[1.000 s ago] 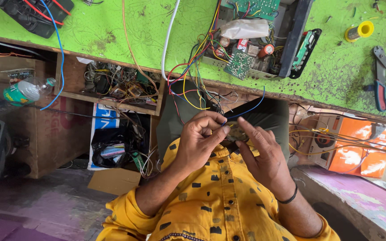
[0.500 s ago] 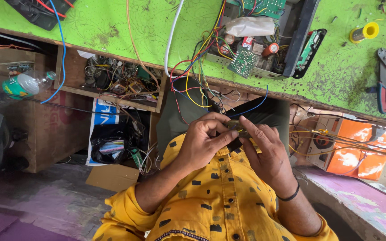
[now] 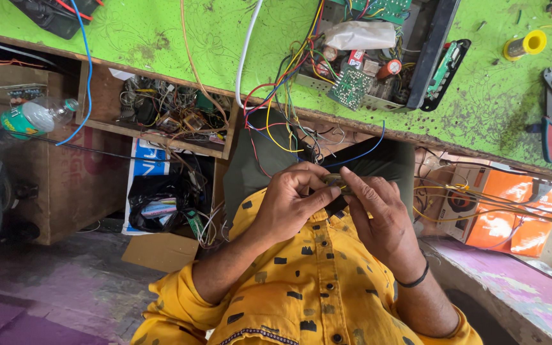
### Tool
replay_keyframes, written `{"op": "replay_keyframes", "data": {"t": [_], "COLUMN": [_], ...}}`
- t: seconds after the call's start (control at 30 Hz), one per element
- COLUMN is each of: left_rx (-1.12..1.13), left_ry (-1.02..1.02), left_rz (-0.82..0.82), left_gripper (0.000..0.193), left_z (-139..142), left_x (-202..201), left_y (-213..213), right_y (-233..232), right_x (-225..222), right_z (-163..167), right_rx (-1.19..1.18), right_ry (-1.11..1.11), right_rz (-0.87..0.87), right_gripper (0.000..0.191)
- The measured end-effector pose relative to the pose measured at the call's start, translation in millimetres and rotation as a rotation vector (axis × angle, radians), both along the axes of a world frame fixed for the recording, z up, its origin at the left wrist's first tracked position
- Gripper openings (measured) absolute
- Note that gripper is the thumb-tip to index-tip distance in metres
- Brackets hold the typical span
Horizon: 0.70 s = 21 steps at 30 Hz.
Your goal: The person strips the ends of several colored wires, applies solder to the exposed strands, and then solders them to a small green circuit board. They use a soldering iron and solder wire, then trim excess wire with pliers.
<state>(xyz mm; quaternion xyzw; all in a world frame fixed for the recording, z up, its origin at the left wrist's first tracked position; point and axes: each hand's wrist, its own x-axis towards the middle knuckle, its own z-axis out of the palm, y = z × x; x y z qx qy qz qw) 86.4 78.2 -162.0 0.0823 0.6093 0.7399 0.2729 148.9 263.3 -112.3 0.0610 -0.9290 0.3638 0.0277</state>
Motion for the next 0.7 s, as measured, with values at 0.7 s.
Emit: {"op": "replay_keyframes", "data": {"t": [0.7], "left_rx": [-0.085], "left_ry": [0.036], "left_rz": [-0.002], "left_gripper": [0.020], "left_z": [2.1], "left_x": [-1.3], "left_y": [-2.0], "right_y": [1.8], "right_x": [3.1], "right_z": [-6.3], "right_rx": [-0.004], "right_ry": [-0.018], "right_rz": [-0.084], "right_gripper": [0.063]}}
